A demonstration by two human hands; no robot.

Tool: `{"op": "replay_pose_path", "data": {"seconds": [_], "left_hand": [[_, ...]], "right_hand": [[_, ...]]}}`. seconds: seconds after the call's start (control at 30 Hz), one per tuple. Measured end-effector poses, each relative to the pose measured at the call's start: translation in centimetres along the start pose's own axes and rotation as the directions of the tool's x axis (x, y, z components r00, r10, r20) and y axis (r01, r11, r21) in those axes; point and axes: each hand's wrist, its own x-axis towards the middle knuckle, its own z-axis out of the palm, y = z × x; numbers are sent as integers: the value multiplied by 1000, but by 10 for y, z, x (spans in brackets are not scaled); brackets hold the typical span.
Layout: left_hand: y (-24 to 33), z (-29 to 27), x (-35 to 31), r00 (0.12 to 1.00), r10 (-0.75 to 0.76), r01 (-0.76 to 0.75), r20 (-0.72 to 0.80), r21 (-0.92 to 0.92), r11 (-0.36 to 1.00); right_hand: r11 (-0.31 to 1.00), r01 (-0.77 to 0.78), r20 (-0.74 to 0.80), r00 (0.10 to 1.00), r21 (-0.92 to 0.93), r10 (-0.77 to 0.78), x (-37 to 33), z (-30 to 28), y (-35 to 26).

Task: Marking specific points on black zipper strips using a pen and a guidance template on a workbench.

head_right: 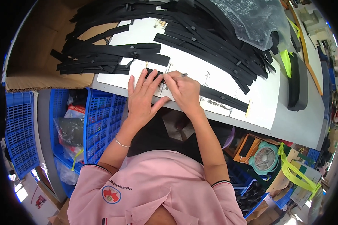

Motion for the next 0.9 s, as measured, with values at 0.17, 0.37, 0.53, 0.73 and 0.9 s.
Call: {"op": "replay_pose_path", "data": {"seconds": [0.17, 0.37, 0.53, 0.73, 0.9], "left_hand": [[2, 1, 2, 1000, 1, -1, 0, -1, 1000], [2, 1, 1, 1000, 5, -6, 28, 25, 1000], [2, -1, -1, 999, -9, 8, 33, 23, 1000], [2, -1, 0, 1000, 3, -4, 27, 28, 1000], [2, 0, 1, 999, 3, -4, 37, 20, 1000]], "right_hand": [[993, 104, -64, 992, -56, -108, 1, 3, 4], [983, 129, 4, 992, -133, -129, -2, -7, 4], [1000, 18, -225, 974, -12, -20, -24, -47, 0], [992, -82, -371, 928, -100, 39, -34, -77, 22], [989, -23, -364, 931, -147, -32, -33, -73, 32]]}}
